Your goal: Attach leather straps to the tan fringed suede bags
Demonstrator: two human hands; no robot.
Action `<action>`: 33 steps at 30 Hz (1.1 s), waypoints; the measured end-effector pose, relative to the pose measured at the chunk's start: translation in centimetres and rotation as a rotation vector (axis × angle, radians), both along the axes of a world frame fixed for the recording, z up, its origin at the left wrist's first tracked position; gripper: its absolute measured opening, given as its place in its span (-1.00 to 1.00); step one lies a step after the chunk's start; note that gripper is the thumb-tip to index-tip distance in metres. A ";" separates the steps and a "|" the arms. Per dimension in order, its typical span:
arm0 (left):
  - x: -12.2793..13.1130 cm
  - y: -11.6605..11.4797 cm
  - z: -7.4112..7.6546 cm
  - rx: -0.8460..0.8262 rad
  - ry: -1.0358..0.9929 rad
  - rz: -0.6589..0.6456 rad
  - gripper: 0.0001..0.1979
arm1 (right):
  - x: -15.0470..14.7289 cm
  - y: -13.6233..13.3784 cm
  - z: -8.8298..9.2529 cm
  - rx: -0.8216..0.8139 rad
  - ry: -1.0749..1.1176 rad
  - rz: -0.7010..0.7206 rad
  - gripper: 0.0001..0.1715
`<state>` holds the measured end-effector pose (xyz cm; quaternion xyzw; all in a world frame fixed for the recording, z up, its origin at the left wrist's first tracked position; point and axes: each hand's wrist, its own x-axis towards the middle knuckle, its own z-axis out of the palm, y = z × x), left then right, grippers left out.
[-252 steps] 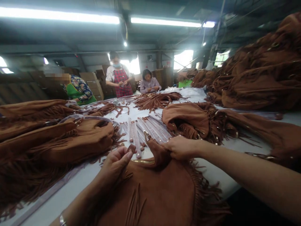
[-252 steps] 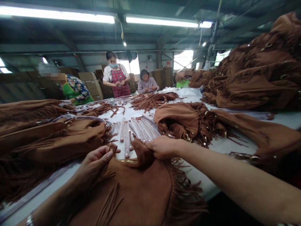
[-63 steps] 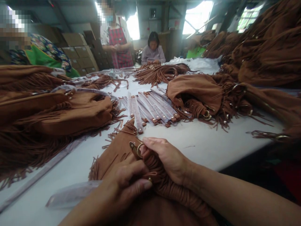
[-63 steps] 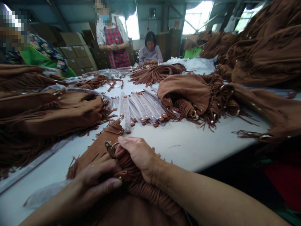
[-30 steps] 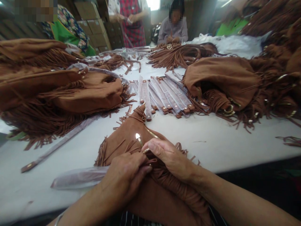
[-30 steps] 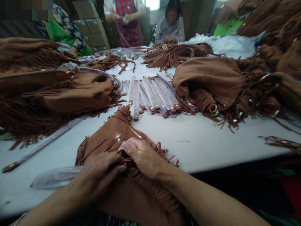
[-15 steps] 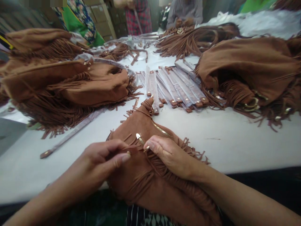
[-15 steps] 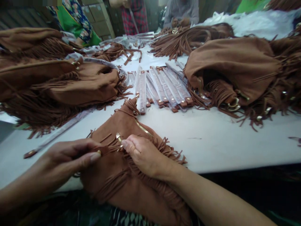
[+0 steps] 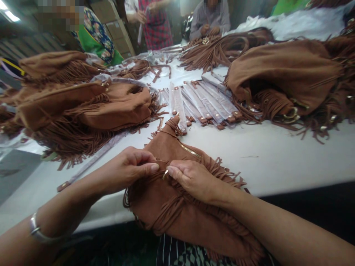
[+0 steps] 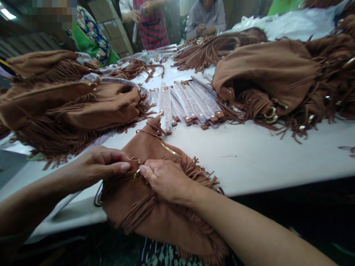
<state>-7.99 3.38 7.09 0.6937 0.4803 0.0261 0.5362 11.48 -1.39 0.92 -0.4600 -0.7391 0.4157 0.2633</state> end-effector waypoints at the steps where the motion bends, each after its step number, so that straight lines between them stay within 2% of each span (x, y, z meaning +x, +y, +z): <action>1: 0.0 0.2 -0.2 -0.009 -0.013 0.001 -0.65 | 0.0 0.0 0.1 0.002 -0.015 -0.002 -0.64; 5: 0.2 0.4 -0.1 0.103 -0.021 -0.024 -0.64 | -0.3 0.1 0.2 0.018 -0.093 -0.002 -0.61; 9: 0.5 0.3 0.4 0.256 0.048 -0.126 -0.66 | -0.5 0.2 0.2 0.034 -0.113 0.009 -0.65; 14: 0.7 0.2 0.5 0.214 0.080 -0.245 -0.67 | -0.7 0.4 0.0 0.039 -0.152 0.017 -0.63; 23: 0.0 0.7 0.0 0.287 0.068 -0.161 -0.63 | -0.7 0.2 0.0 0.031 -0.112 0.012 -0.60; 30: -0.1 0.8 -0.3 0.244 0.056 -0.153 -0.64 | -0.6 0.4 -0.2 -0.034 -0.059 0.016 -0.57; 33: 0.0 1.0 0.0 0.226 0.076 -0.200 -0.64 | -0.6 0.5 -0.3 -0.028 -0.067 0.022 -0.56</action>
